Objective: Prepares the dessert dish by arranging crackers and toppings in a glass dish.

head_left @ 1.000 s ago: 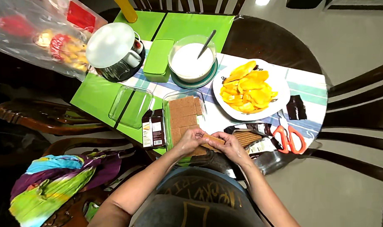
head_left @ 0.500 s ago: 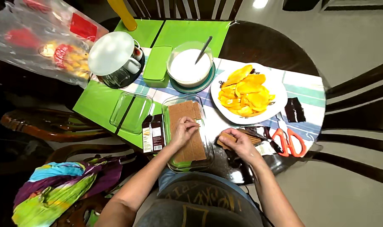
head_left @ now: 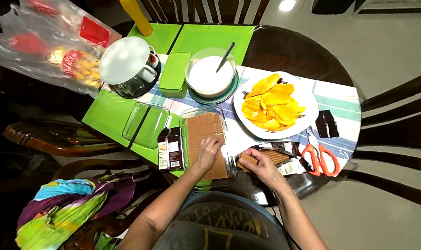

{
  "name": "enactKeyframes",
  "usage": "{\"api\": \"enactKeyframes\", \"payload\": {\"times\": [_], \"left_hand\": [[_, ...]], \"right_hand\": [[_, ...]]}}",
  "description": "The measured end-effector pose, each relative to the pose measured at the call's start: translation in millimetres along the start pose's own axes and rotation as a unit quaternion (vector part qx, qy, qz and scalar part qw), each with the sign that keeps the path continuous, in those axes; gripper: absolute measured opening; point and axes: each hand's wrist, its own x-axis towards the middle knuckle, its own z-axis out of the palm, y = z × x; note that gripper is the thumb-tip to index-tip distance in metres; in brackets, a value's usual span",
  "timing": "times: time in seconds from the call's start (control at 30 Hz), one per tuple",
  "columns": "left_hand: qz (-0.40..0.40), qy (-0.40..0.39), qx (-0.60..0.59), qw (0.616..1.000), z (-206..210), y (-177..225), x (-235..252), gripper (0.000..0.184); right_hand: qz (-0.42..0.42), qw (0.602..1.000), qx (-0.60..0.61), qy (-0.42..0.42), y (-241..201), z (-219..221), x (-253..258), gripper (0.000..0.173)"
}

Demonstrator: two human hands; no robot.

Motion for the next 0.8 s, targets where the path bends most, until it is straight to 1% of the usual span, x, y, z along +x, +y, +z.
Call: {"api": "enactKeyframes", "payload": {"times": [0.07, 0.13, 0.2, 0.37, 0.43, 0.5, 0.53, 0.57, 0.6, 0.67, 0.7, 0.73, 0.8], "left_hand": [[-0.017, 0.007, 0.010, 1.000, -1, 1, 1, 0.018], [-0.031, 0.007, 0.020, 0.999, -1, 3, 4, 0.025], [-0.043, -0.008, 0.025, 0.999, -1, 6, 7, 0.029], [-0.067, -0.058, 0.005, 0.996, -8, 0, 11, 0.028], [-0.091, -0.052, 0.000, 0.994, -17, -2, 8, 0.027], [-0.139, -0.043, -0.040, 0.989, -30, -1, 6, 0.025], [-0.178, -0.055, -0.094, 0.978, -39, 4, 6, 0.026], [-0.222, -0.083, -0.168, 0.957, -51, 14, 9, 0.028], [-0.259, -0.119, -0.256, 0.924, -63, 25, 12, 0.031], [-0.308, -0.171, -0.433, 0.830, -82, 49, 15, 0.036], [-0.322, -0.184, -0.487, 0.791, -89, 59, 15, 0.035], [-0.330, -0.193, -0.508, 0.772, -92, 65, 13, 0.032], [-0.340, -0.196, -0.517, 0.761, -93, 69, 6, 0.025]], "right_hand": [[0.001, 1.000, 0.000, -0.001, 1, 1, 1, 0.020], [0.004, 1.000, -0.001, -0.006, 1, 2, 1, 0.020], [0.005, 1.000, 0.000, -0.009, 1, 3, 1, 0.020], [0.009, 1.000, -0.018, -0.006, 2, 0, 0, 0.020], [0.026, 1.000, -0.007, 0.004, -1, -1, -3, 0.022], [0.058, 0.998, 0.024, 0.004, -7, 0, -5, 0.025], [0.068, 0.997, 0.039, -0.002, -10, 1, -6, 0.028], [0.070, 0.996, 0.047, -0.010, -13, 2, -7, 0.031], [0.063, 0.997, 0.048, -0.019, -14, 4, -7, 0.034], [0.043, 0.997, 0.051, -0.029, -17, 10, -6, 0.037], [0.032, 0.998, 0.056, -0.027, -18, 15, -5, 0.040], [0.021, 0.998, 0.056, -0.025, -17, 18, -5, 0.043], [0.006, 0.999, 0.039, -0.023, -14, 22, -7, 0.040]]}}
